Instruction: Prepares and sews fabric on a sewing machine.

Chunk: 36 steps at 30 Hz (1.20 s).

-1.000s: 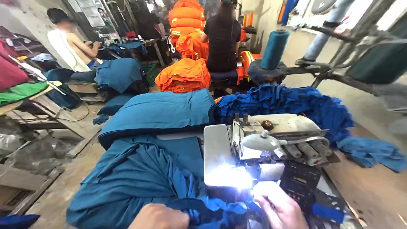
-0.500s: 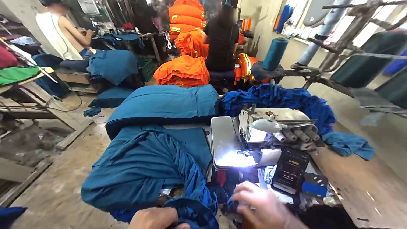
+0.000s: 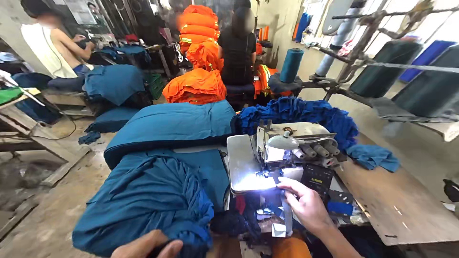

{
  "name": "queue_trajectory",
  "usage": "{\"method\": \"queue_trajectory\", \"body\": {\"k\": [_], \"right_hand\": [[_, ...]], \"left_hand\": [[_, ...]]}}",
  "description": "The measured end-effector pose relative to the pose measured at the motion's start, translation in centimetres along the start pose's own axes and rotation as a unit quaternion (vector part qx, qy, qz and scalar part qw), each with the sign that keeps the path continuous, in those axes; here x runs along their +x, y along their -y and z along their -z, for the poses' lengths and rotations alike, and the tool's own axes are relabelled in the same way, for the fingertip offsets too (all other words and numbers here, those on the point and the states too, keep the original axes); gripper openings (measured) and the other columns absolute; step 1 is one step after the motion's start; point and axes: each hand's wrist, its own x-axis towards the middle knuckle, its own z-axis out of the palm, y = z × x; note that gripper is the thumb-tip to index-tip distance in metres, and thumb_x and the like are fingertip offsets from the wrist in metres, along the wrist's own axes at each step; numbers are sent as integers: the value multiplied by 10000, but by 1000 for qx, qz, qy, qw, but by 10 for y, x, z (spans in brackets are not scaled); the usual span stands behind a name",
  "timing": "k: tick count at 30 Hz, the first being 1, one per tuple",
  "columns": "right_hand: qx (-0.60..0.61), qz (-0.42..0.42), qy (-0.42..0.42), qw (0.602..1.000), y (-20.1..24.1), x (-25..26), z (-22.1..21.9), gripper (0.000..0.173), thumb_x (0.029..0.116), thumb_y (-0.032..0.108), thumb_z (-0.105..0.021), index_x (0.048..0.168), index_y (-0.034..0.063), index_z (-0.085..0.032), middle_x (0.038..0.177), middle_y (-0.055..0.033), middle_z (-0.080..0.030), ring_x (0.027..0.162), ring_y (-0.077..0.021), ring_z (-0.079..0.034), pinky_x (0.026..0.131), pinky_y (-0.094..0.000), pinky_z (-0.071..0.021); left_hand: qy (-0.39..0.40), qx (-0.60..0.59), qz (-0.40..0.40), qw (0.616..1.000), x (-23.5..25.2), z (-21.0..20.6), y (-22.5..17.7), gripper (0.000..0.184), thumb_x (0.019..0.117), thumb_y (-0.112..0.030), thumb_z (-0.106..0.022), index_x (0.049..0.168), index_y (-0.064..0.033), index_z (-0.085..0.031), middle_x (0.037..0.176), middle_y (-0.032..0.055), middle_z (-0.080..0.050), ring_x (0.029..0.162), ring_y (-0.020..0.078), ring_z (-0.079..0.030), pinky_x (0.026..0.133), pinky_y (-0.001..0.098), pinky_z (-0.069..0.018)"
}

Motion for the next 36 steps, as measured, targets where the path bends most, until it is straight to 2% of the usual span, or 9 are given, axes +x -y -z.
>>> {"method": "queue_trajectory", "body": {"k": [5,11,15,18,22,25,29,33,36], "right_hand": [[-94,82,-30,992,5,2,17,231,981,183,-570,1094,177,-772,1055,56,-753,908,-34,-708,816,-279,-612],[-302,62,190,932,-14,-22,-28,261,982,251,-645,1193,119,-726,1155,-138,-690,983,-321,-715,788,-516,-601],[-278,131,43,951,-22,-34,-37,188,960,230,-630,1042,134,-769,907,-76,-715,767,-241,-729,618,-442,-610],[-168,173,33,970,-10,-51,-41,193,962,162,-615,1070,130,-772,991,-53,-738,817,-192,-735,652,-401,-623],[130,210,116,962,57,-79,-70,377,940,188,-740,1268,12,-679,1269,-150,-680,1097,-213,-696,927,-392,-603],[165,239,142,946,90,-86,-86,322,970,159,-680,1218,-46,-676,1092,-210,-720,1047,-335,-701,932,-534,-548],[117,289,163,936,63,-71,-51,290,1044,236,-580,1013,-8,-733,857,-144,-735,833,-266,-722,787,-453,-573],[102,313,121,936,18,-49,1,441,1068,422,-509,978,61,-748,844,-61,-724,863,-136,-687,843,-311,-551],[132,328,112,929,21,-40,-20,497,1076,452,-469,931,58,-734,807,-63,-702,832,-145,-676,809,-318,-548]], "left_hand": [[12,-17,13,1000,-11,-5,-2,449,988,-345,-689,803,62,-650,672,143,-653,606,76,-609,584,252,-515],[27,-8,10,1000,-13,-7,-6,473,997,-337,-673,789,87,-637,667,178,-645,600,109,-608,586,279,-511],[43,-5,9,999,-13,-14,-13,472,994,-340,-680,792,85,-642,662,187,-643,588,142,-609,572,308,-508],[74,-17,16,997,-13,-19,-13,454,995,-325,-679,816,92,-662,702,207,-665,616,171,-633,599,338,-532],[67,15,-97,993,22,-44,-33,330,951,-369,-734,787,-84,-721,791,51,-705,959,190,-633,943,408,-451],[47,-26,-228,972,65,-32,-67,306,980,-379,-694,793,-146,-627,798,-14,-675,1067,138,-652,1188,454,-331],[154,-187,-192,951,83,18,-77,360,984,-314,-684,812,-4,-623,748,75,-651,796,129,-688,901,364,-574],[336,-23,-123,933,70,36,-27,400,993,-296,-677,941,99,-705,799,239,-683,725,291,-677,696,458,-567],[199,35,-110,973,81,58,-43,341,977,-233,-677,867,89,-701,786,192,-674,759,201,-644,742,360,-547]]}}
